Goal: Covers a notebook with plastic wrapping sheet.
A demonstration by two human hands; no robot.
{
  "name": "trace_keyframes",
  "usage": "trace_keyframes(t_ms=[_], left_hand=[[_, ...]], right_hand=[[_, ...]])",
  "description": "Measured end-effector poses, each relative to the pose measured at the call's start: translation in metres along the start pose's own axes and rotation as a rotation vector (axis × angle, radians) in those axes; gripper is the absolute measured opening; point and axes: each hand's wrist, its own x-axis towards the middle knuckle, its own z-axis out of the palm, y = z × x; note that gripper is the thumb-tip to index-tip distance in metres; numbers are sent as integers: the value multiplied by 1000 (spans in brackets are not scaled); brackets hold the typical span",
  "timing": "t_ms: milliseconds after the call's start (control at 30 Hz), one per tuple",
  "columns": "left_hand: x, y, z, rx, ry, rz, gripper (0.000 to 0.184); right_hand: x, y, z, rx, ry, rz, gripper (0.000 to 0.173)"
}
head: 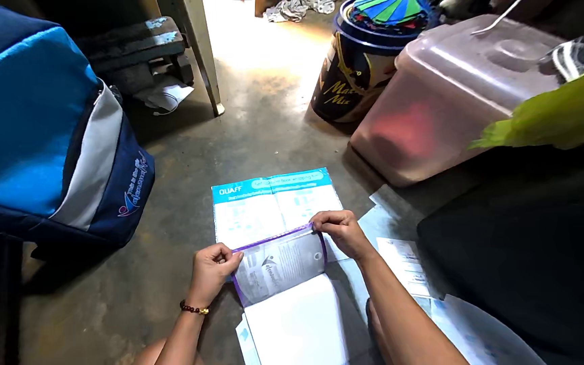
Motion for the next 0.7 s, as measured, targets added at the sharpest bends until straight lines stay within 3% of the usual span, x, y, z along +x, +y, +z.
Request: trace_keyframes(t_ms=[267,467,567,633,700], left_hand=[[4,3,-1,-62,32,-74,32],[18,7,4,-80,-41,-289,36],[37,-5,10,97,-146,-351,31],[51,-11,15,310,-254,-338,17],[62,-6,20,520,-362,-326,17]], right_hand=[[1,-2,2,-6,-20,43,28],[-14,6,-2,-49,19,96,26],[-19,17,-2,-170,70,155,20],[-20,26,1,-277,117,157,17],[-19,36,5,-374,159,122,17]])
